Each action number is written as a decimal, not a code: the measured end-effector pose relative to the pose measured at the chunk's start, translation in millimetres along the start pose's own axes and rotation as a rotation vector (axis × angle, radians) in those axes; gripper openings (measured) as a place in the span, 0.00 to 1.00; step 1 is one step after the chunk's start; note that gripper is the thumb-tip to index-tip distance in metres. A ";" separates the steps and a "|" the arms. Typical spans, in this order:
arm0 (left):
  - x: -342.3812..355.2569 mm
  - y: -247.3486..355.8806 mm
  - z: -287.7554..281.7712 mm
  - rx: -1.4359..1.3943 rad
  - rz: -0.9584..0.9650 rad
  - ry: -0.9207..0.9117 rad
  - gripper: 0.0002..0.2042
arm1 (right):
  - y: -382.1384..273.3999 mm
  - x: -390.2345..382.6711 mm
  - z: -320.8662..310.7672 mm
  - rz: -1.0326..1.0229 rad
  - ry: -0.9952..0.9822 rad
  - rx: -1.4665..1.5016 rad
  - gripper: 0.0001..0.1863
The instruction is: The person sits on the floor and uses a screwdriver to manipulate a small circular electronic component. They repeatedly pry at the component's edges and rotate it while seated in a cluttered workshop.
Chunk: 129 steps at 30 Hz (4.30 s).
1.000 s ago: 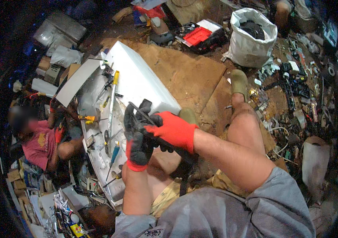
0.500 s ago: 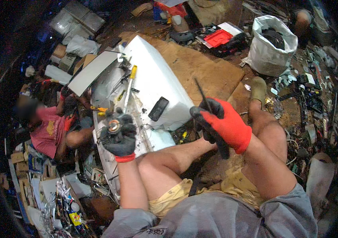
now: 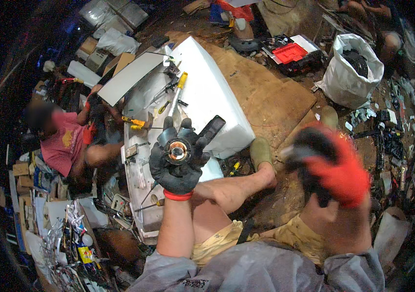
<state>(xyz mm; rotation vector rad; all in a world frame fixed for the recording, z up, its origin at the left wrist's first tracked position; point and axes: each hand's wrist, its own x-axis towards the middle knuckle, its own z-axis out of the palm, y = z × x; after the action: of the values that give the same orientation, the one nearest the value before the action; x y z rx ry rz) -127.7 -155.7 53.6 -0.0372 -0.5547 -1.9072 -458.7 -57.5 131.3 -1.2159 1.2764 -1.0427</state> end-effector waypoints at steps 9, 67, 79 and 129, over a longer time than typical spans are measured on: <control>9.1 -14.9 4.3 -0.012 -0.077 -0.076 0.38 | 284.4 -107.2 -369.5 0.035 0.956 -0.651 0.26; -102.3 13.9 12.2 -0.016 0.211 0.275 0.37 | 42.9 -82.1 144.2 -0.254 -0.342 -0.264 0.31; -99.8 -2.9 -2.3 -0.188 0.043 0.367 0.36 | 59.9 -78.4 156.7 -0.276 -0.223 -0.509 0.29; -103.4 -8.8 -34.0 -0.143 0.122 0.386 0.33 | 88.0 -63.0 154.4 -0.116 -0.291 -0.383 0.23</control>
<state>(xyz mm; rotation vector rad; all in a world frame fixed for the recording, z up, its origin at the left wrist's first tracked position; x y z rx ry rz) -86.0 -76.4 -8.8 0.1964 -0.1512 -1.7726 -316.3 24.4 38.7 -1.6826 1.2176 -0.6829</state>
